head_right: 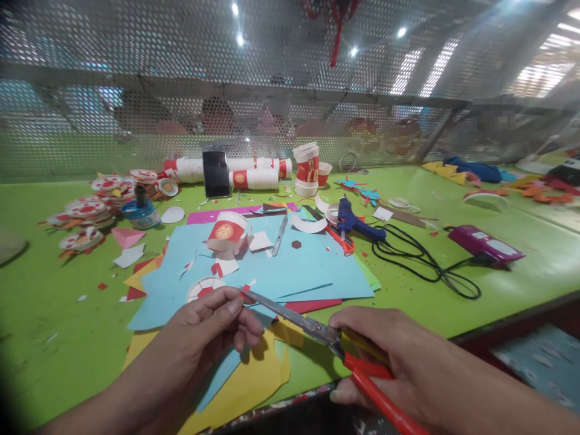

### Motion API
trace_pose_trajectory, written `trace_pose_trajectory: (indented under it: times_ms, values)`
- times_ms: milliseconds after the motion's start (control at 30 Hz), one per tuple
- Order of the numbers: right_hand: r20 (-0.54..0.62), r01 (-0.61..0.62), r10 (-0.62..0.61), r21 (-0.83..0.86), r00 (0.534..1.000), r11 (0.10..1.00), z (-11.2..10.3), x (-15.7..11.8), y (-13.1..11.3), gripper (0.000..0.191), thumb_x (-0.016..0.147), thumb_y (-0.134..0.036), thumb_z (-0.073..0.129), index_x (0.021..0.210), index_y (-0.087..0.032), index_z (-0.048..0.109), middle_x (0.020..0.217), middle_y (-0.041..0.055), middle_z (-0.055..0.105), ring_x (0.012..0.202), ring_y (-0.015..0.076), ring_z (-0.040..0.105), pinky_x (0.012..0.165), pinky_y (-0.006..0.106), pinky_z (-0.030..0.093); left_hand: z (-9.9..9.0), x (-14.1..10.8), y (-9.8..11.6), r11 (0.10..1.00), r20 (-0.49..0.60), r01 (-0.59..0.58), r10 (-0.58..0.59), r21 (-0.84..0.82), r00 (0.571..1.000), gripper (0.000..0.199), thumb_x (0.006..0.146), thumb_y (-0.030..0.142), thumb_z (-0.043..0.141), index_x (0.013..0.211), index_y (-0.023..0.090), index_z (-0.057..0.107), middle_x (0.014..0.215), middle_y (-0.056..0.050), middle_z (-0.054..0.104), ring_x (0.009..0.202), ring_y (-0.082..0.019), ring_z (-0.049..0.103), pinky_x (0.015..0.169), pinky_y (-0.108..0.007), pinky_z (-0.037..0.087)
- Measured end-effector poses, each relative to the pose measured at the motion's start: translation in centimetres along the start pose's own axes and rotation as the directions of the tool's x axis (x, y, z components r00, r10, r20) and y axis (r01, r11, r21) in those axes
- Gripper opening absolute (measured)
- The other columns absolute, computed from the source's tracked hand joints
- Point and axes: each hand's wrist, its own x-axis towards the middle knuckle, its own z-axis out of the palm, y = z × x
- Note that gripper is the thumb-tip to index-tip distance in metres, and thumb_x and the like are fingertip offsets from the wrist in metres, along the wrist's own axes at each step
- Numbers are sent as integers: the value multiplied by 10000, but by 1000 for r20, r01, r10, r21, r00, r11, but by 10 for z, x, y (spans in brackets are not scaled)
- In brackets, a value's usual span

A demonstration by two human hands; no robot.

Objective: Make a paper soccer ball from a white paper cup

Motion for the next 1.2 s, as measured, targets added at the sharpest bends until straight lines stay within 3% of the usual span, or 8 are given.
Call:
trace_pose_trajectory:
  times_ms: [233,533,767,900,1033,1200]
  values:
    - [10,-23,23,-9,1000,1000,0,1,-10,417,788,-479,752,1168,-309,718,1160,74,739,1027,312,693,871,398,574,-3,0,-3,1000,-5,-11,11,11,1000,187,933,311,636,874,134,630,748,-65,731,632,-123,577,628,-241,438]
    - [86,4,1,-50,996,999,0,3,9,398,811,-472,727,1170,-302,703,1194,79,728,1042,321,690,823,401,596,-4,1,-2,1000,8,14,-14,13,1000,193,920,309,643,844,135,610,751,-72,732,634,-128,597,619,-240,438]
    - [24,-5,6,-58,1000,998,7,5,0,417,839,-477,712,1220,-308,699,1223,72,732,1060,316,693,865,427,586,-3,2,-4,998,-47,59,-59,-7,997,226,876,314,688,783,124,609,737,-98,729,608,-136,618,586,-243,465]
    - [64,-38,42,-64,997,997,6,9,-4,388,837,-539,682,1127,-287,735,1146,89,753,1055,357,693,834,472,595,-3,5,-4,995,-83,99,-100,-16,992,232,855,306,711,766,116,610,735,-117,727,624,-159,652,592,-260,501]
    - [128,-10,16,-50,992,999,3,13,-3,431,846,-538,674,1203,-299,703,1212,89,732,1076,347,687,863,468,590,-2,6,-5,991,-112,131,-132,-13,985,232,879,304,684,773,109,616,726,-119,729,613,-158,665,594,-260,519]
    - [105,-4,7,-31,994,1000,0,17,-9,421,857,-525,666,1198,-284,720,1161,90,753,1009,319,706,844,424,594,-1,6,-4,988,-139,152,-150,1,979,224,907,279,643,761,114,602,696,-108,725,583,-153,666,577,-256,522]
